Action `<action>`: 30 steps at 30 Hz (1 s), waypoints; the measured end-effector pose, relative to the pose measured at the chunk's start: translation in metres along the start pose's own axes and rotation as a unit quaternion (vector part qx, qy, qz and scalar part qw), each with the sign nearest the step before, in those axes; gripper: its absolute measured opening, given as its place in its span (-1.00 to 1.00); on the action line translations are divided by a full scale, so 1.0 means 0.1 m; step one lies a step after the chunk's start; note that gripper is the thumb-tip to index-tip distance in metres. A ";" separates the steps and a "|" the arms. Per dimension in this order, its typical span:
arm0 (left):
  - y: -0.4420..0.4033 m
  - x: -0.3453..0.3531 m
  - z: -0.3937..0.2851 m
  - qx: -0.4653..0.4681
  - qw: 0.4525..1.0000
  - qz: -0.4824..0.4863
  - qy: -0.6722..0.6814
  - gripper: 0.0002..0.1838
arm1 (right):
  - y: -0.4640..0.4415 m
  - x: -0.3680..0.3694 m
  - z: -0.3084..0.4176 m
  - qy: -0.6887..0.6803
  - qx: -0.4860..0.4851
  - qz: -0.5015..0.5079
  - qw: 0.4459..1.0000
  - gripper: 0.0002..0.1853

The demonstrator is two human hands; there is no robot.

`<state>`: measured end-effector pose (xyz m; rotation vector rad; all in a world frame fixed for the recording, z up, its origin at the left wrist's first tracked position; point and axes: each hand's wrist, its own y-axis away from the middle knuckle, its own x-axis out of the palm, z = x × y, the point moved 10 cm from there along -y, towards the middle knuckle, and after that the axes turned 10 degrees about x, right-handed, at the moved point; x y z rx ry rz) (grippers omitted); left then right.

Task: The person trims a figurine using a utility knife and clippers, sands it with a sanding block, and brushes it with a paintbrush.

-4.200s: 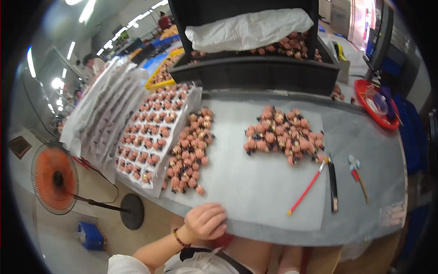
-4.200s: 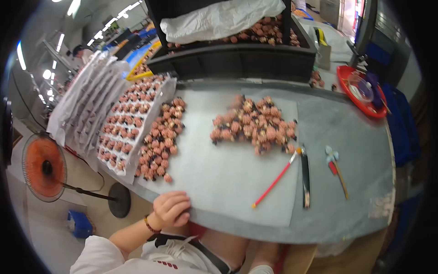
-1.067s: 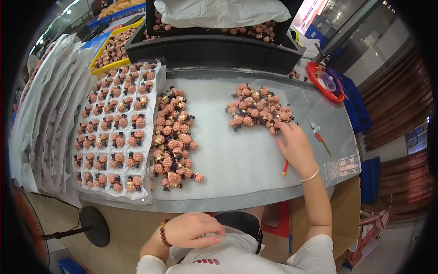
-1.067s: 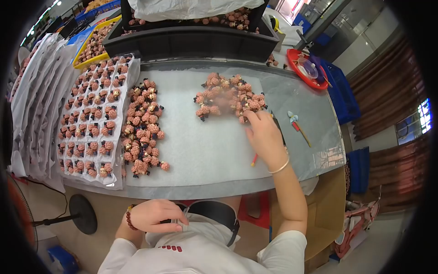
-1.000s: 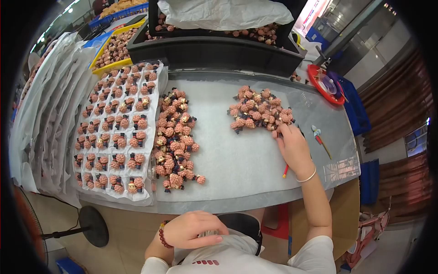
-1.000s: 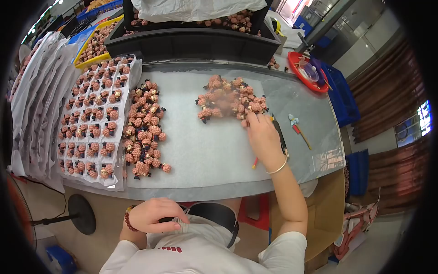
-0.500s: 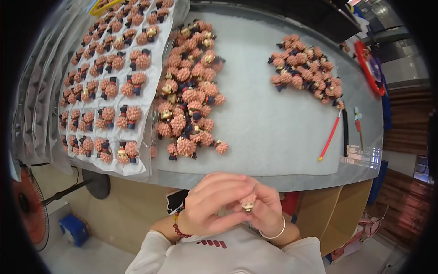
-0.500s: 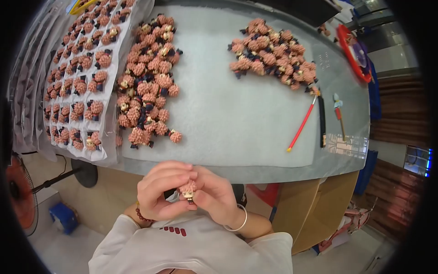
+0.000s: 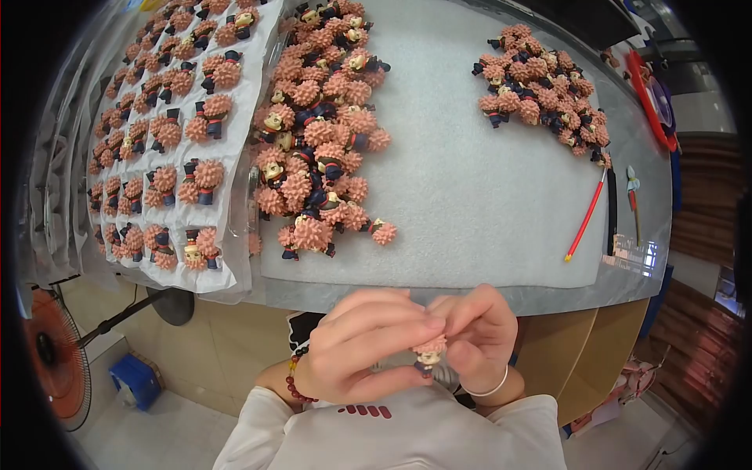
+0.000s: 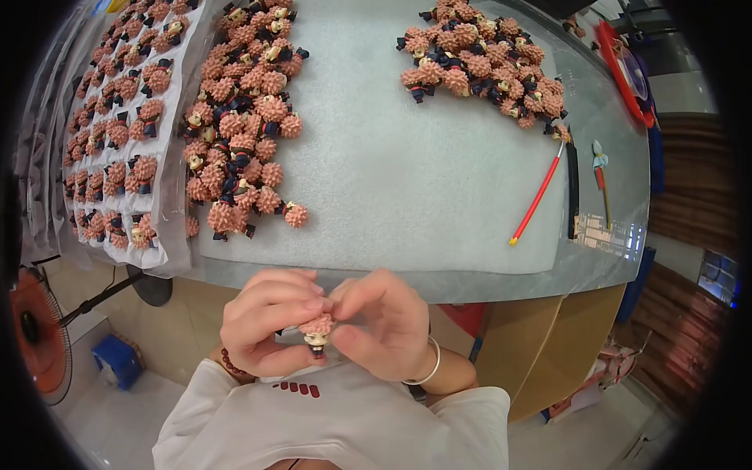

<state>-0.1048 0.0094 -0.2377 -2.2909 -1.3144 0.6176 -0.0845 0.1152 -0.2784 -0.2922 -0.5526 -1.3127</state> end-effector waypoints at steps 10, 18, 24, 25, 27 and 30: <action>0.09 0.01 -0.05 -0.028 0.999 0.009 -0.038 -0.47 | 0.07 0.14 -0.09 -0.081 0.023 0.065 0.994 -0.69; 0.04 0.02 -0.06 -0.010 1.000 -0.010 0.011 -0.53 | 0.09 0.21 -0.03 -0.064 -0.010 0.080 0.995 -0.71; 0.07 0.02 -0.07 -0.008 1.000 0.007 -0.009 -0.53 | 0.02 0.18 -0.04 -0.037 -0.013 0.084 0.996 -0.72; 0.07 0.03 -0.08 -0.010 1.000 0.006 -0.012 -0.54 | 0.01 0.18 -0.02 -0.034 -0.023 0.083 0.996 -0.71; 0.06 -0.01 -0.05 -0.044 0.998 -0.035 0.001 -0.58 | 0.02 0.18 -0.02 -0.045 -0.020 0.071 0.996 -0.69; 0.06 -0.04 -0.04 -0.052 0.998 -0.039 -0.001 -0.59 | 0.06 0.18 -0.03 -0.033 -0.015 0.047 0.998 -0.65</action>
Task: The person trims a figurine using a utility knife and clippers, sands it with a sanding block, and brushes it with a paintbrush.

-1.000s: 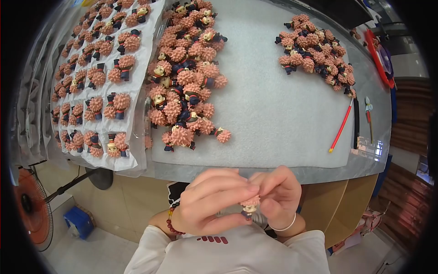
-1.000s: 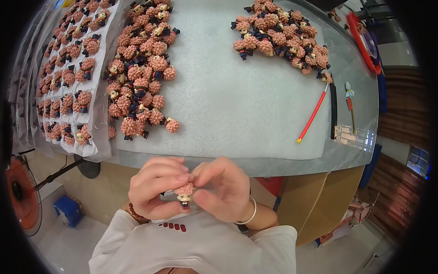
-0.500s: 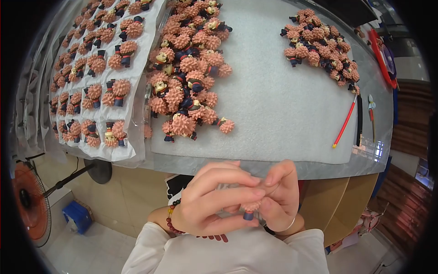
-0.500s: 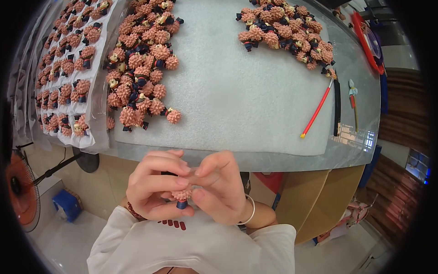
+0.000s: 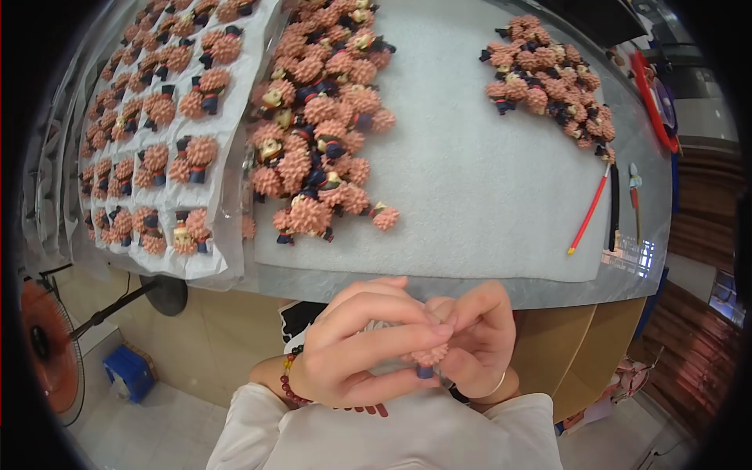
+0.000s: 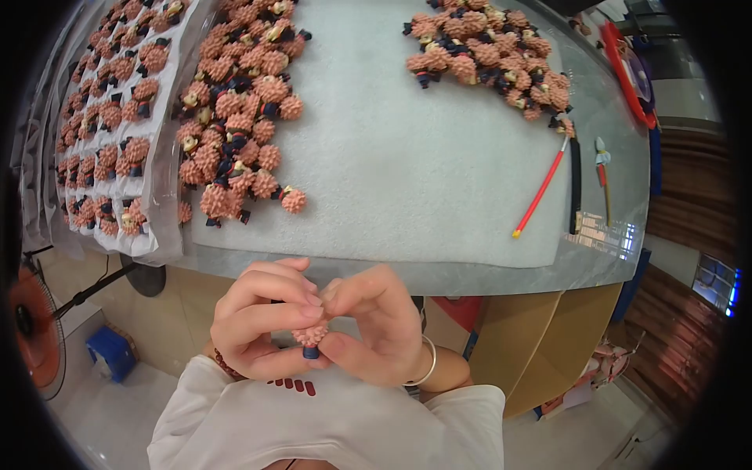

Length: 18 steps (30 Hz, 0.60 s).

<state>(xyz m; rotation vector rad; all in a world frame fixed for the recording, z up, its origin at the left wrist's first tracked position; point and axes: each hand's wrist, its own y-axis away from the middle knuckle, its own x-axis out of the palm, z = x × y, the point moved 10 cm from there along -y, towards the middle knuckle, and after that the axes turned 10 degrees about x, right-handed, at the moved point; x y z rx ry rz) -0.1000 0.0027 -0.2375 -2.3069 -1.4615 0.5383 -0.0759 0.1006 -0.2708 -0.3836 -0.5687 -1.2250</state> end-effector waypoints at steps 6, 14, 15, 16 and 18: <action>0.05 -0.02 0.02 0.002 0.997 -0.013 0.076 -0.60 | 0.32 -0.34 0.71 0.366 -0.147 -0.178 0.902 -0.67; 0.03 0.05 0.12 -0.021 0.987 -0.018 0.160 -0.58 | 0.84 -1.67 2.03 0.680 -0.125 -0.512 0.510 -0.82; 0.01 0.06 0.11 -0.021 0.987 -0.010 0.162 -0.57 | 0.79 -1.73 2.04 0.708 -0.093 -0.497 0.492 -0.80; 0.00 0.08 0.10 -0.022 0.986 -0.002 0.162 -0.56 | 0.74 -1.73 2.03 0.712 -0.090 -0.482 0.502 -0.79; 0.03 0.08 0.14 -0.055 0.980 -0.021 0.189 -0.54 | 0.60 -1.71 1.97 0.686 -0.082 -0.466 0.553 -0.79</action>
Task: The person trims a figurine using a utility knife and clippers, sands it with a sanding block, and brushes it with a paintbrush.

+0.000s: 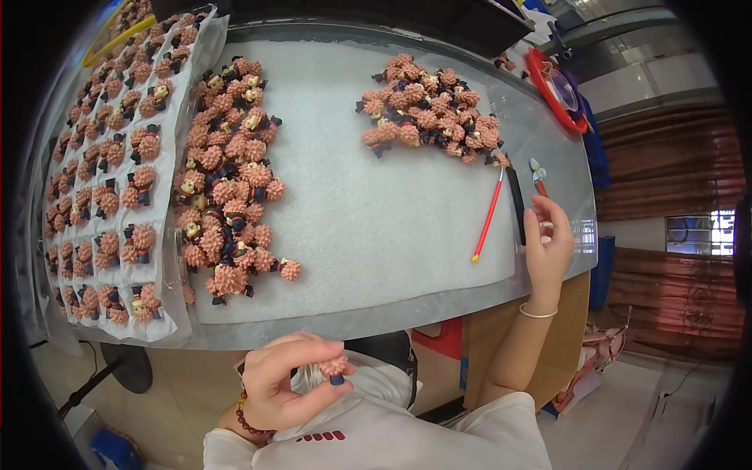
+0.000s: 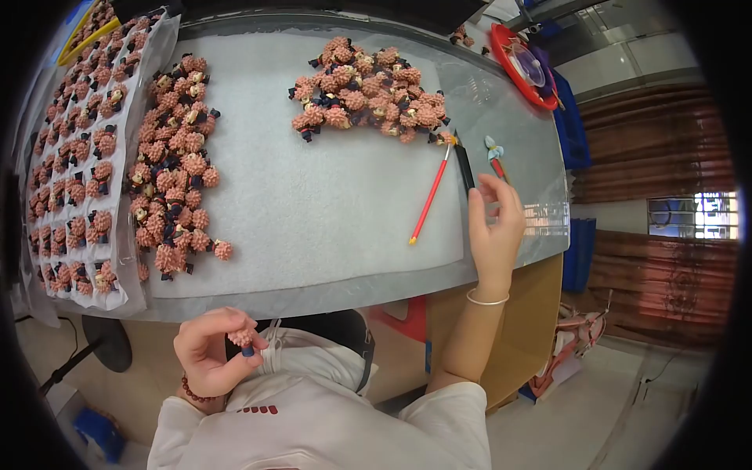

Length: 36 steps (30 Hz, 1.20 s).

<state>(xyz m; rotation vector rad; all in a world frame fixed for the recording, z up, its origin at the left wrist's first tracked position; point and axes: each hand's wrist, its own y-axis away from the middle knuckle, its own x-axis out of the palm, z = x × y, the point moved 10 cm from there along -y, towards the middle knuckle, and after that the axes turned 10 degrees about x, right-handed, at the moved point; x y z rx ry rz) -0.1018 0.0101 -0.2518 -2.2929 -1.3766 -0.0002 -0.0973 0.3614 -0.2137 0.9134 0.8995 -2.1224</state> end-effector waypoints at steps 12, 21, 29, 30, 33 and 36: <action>0.08 -0.10 0.00 -0.007 0.998 -0.023 0.052 -0.52 | -0.09 0.25 0.12 0.023 0.040 0.009 0.999 -0.67; 0.07 -0.12 0.06 -0.009 0.994 -0.059 0.087 -0.53 | -0.17 0.33 -0.20 0.101 0.009 0.083 0.991 -0.63; 0.09 -0.17 0.02 0.026 0.995 -0.087 0.039 -0.49 | 0.47 0.12 0.35 -0.639 0.089 0.049 0.762 -0.47; 0.08 -0.16 0.00 0.026 0.996 -0.081 0.018 -0.46 | 0.55 0.11 0.60 -0.658 -0.016 0.110 0.745 -0.47; 0.10 -0.14 0.00 0.035 0.995 -0.089 0.021 -0.46 | 0.93 0.21 1.08 -0.635 -0.200 0.277 0.693 -0.47; 0.08 -0.11 -0.04 0.069 0.995 -0.077 -0.001 -0.47 | 1.21 0.54 1.32 -0.612 0.058 0.195 0.764 -0.55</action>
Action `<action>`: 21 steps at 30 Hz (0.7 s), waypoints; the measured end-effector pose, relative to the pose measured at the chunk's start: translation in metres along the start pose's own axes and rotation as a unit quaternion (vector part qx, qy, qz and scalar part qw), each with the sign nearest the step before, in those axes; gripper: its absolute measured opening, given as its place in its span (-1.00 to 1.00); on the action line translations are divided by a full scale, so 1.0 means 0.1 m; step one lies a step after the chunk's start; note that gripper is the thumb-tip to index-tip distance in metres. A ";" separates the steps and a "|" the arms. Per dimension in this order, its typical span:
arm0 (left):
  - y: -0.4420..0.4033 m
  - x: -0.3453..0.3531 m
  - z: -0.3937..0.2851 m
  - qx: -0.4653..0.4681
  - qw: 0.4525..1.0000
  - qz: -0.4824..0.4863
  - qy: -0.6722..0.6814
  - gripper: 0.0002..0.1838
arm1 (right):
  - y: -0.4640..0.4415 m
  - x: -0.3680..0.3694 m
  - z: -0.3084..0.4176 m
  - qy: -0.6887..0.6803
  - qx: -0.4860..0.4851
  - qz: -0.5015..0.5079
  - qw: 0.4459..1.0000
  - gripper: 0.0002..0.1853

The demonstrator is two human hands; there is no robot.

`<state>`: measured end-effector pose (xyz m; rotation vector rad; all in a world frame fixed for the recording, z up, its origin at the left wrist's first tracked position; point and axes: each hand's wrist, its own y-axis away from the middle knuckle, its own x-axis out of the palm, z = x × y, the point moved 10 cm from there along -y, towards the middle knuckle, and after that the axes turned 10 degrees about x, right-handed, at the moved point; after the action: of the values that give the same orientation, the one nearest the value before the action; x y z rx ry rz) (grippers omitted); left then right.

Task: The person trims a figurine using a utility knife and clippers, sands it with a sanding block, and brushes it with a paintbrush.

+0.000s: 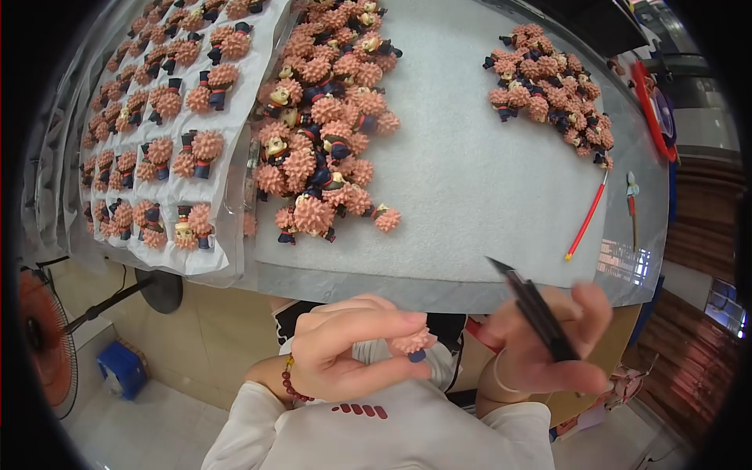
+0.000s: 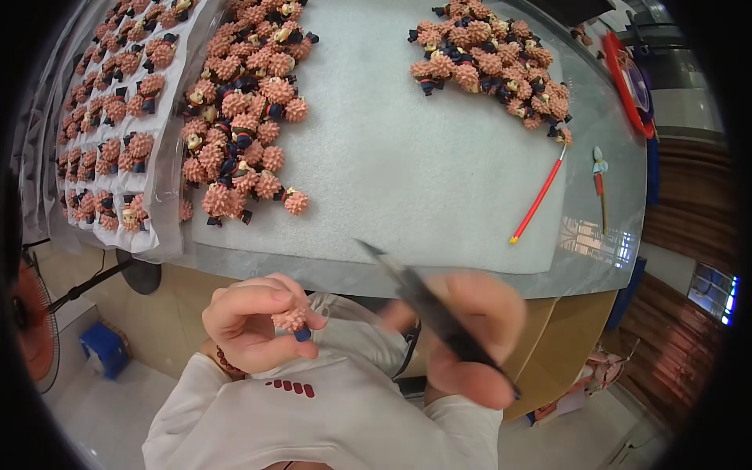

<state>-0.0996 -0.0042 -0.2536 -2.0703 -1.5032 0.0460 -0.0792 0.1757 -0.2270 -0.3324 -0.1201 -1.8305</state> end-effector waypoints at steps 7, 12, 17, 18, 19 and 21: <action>-0.02 0.01 -0.03 0.003 1.000 0.024 -0.015 -0.47 | 0.10 0.16 0.11 -0.024 -0.115 0.097 0.988 -0.65; -0.02 0.02 -0.02 -0.006 1.000 0.022 -0.021 -0.48 | 0.05 0.47 0.08 0.093 -0.043 0.196 0.975 -0.70; -0.03 0.03 -0.01 -0.009 0.998 0.041 -0.035 -0.49 | 0.14 0.48 0.02 0.071 -0.056 0.212 0.973 -0.63; -0.04 0.03 -0.01 -0.002 0.998 0.044 -0.043 -0.49 | 0.15 0.48 0.02 0.069 -0.062 0.214 0.973 -0.63; -0.04 0.03 -0.02 -0.002 0.998 0.043 -0.045 -0.49 | 0.15 0.49 0.03 0.077 -0.069 0.211 0.972 -0.63; -0.04 0.04 -0.02 -0.001 0.998 0.042 -0.048 -0.49 | 0.16 0.51 0.05 0.095 -0.085 0.205 0.970 -0.65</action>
<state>-0.1013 -0.0008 -0.2492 -2.1589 -1.4710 0.1778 -0.0756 0.1255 -0.2095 -0.2760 0.2268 -1.4526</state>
